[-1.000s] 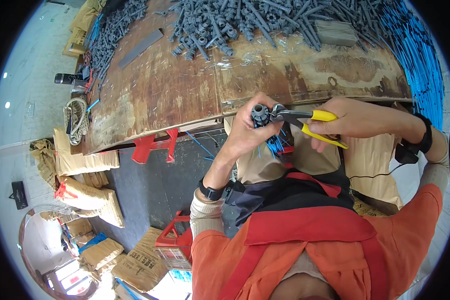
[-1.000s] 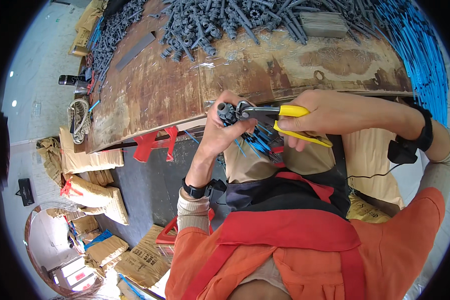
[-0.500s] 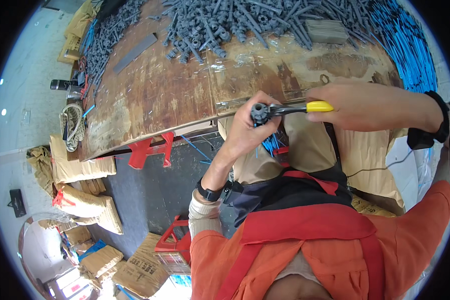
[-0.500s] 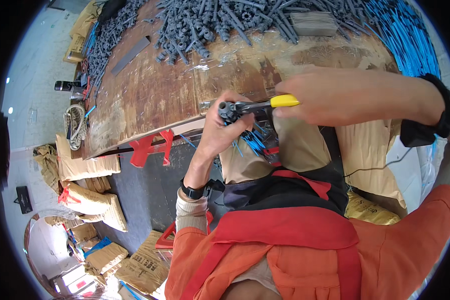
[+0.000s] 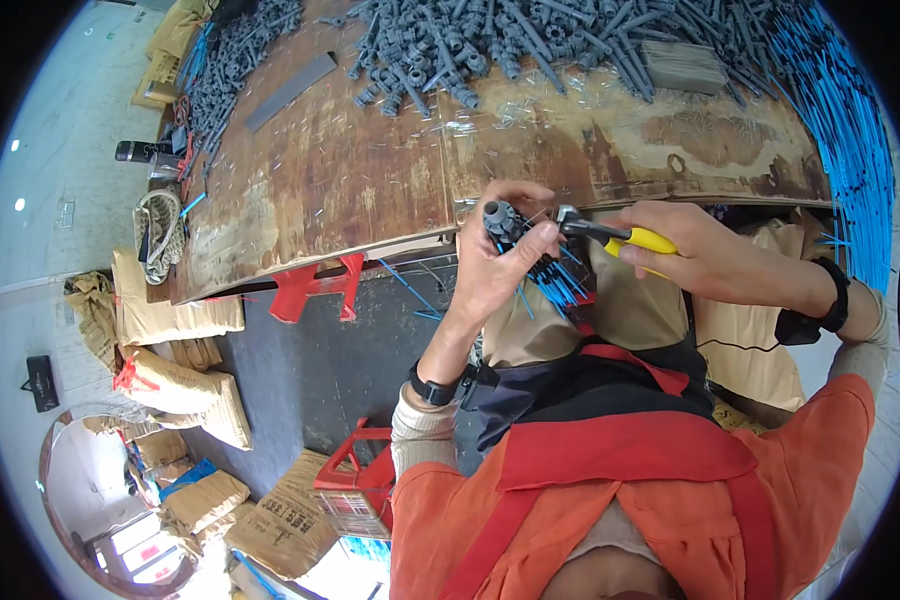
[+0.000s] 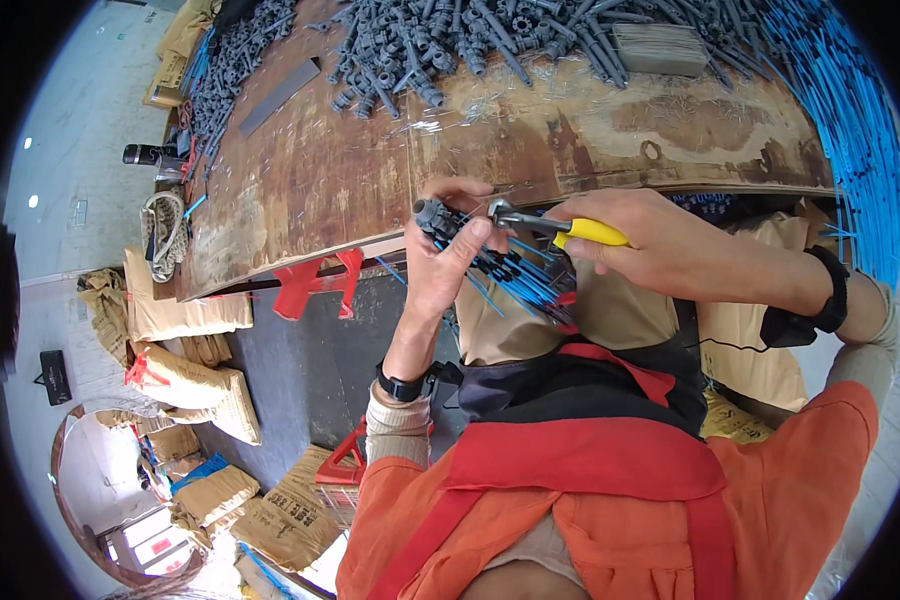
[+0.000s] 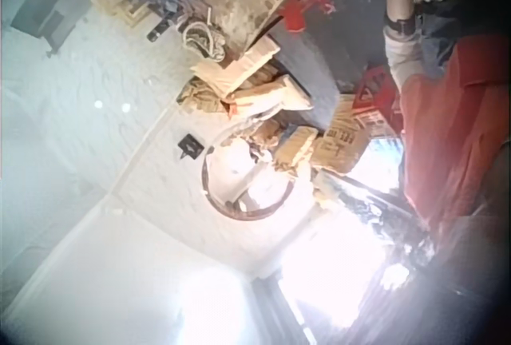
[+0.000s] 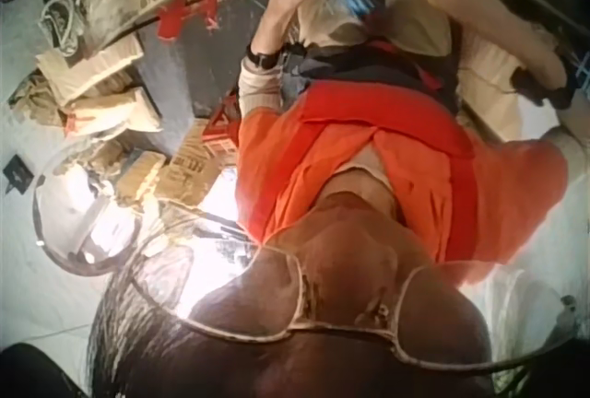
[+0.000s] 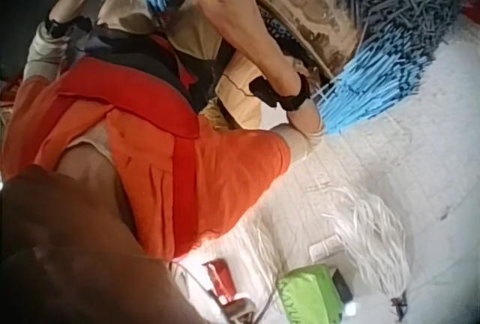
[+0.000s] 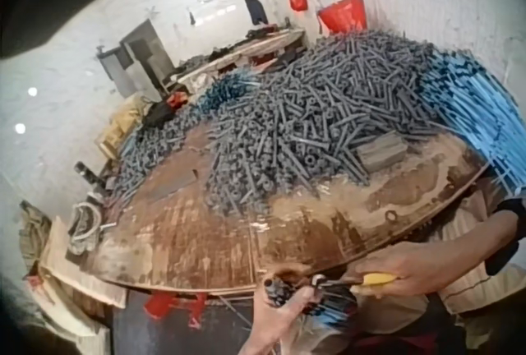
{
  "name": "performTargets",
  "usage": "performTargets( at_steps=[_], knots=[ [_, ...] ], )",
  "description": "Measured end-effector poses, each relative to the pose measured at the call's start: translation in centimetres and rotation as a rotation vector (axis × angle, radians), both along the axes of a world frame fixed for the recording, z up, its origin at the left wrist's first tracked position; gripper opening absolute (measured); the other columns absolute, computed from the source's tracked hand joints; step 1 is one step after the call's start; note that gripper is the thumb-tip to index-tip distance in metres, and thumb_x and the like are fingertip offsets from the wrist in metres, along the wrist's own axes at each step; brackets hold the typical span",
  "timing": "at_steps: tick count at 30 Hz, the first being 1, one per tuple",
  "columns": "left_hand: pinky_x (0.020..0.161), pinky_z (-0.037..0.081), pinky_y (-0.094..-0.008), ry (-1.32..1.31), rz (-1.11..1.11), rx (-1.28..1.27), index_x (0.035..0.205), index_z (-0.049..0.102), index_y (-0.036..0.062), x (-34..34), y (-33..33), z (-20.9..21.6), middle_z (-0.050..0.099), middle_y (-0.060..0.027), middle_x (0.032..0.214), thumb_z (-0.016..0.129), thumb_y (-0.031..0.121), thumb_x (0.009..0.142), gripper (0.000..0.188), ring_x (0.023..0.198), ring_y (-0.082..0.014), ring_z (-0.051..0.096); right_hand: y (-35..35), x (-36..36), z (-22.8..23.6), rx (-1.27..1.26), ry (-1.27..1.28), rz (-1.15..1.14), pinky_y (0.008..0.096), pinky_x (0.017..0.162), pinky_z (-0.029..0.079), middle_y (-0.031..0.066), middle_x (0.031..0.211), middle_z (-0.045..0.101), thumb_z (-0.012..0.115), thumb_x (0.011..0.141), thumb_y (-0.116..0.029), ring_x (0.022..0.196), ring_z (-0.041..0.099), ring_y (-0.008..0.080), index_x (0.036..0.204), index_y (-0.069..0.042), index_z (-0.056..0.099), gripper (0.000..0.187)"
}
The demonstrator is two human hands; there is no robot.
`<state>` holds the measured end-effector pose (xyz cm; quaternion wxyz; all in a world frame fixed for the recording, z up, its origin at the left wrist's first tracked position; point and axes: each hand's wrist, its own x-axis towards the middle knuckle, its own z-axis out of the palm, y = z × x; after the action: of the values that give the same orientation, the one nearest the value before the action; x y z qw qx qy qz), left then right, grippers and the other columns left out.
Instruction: The person gathers blue umbrella ribs, binds them with a plastic tie, and trims the tie using pliers. They then pick up a grey plastic hub and insert the ends of the blue umbrella ribs into the hub one at a time.
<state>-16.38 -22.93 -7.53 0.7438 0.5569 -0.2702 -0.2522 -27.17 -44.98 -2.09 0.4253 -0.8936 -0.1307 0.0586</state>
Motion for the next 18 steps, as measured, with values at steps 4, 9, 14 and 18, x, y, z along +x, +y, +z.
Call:
performTargets(
  at_steps=[4,9,14,18],
  knots=[
    [0.064,0.050,-0.0262,0.048,0.037,0.013,0.098,0.058,0.0002,0.0,0.4,0.1,0.063,-0.0063,0.079,0.070,0.009,0.087,0.018,0.068,-0.0135,0.062,0.5,0.6,2.4,0.173,0.452,-0.065,0.0339,0.074,0.047,0.0098,0.081,0.062,0.055,0.097,-0.022,0.075,0.062,0.0225,0.122,0.000,0.055,0.034],
    [0.069,0.053,-0.0299,0.077,-0.004,-0.001,0.098,0.059,-0.0029,0.6,0.7,-0.6,0.064,-0.0101,0.079,0.073,0.015,0.085,0.026,0.070,-0.0177,0.065,0.0,0.3,1.9,0.116,0.413,-0.012,0.0341,0.073,0.047,0.0106,0.083,0.063,0.056,0.096,-0.025,0.076,0.062,0.0225,0.118,0.000,0.056,0.033],
    [0.071,0.050,-0.0250,-0.018,-0.108,0.108,0.104,0.062,0.0012,0.3,0.5,0.2,0.065,-0.0036,0.091,0.079,0.006,0.078,0.031,0.079,-0.0102,0.062,0.0,-0.1,1.3,0.125,0.336,-0.015,0.0341,0.072,0.047,0.0108,0.082,0.063,0.055,0.096,-0.027,0.075,0.062,0.0221,0.115,0.000,0.057,0.032],
    [0.074,0.049,-0.0240,0.074,-0.173,0.125,0.107,0.064,0.0023,0.5,0.8,0.5,0.065,-0.0011,0.091,0.082,0.006,0.073,0.038,0.082,-0.0082,0.060,0.2,0.2,1.8,0.120,0.361,-0.018,0.0349,0.071,0.047,0.0112,0.082,0.062,0.057,0.095,-0.025,0.076,0.062,0.0239,0.116,-0.002,0.057,0.031]
  ],
)
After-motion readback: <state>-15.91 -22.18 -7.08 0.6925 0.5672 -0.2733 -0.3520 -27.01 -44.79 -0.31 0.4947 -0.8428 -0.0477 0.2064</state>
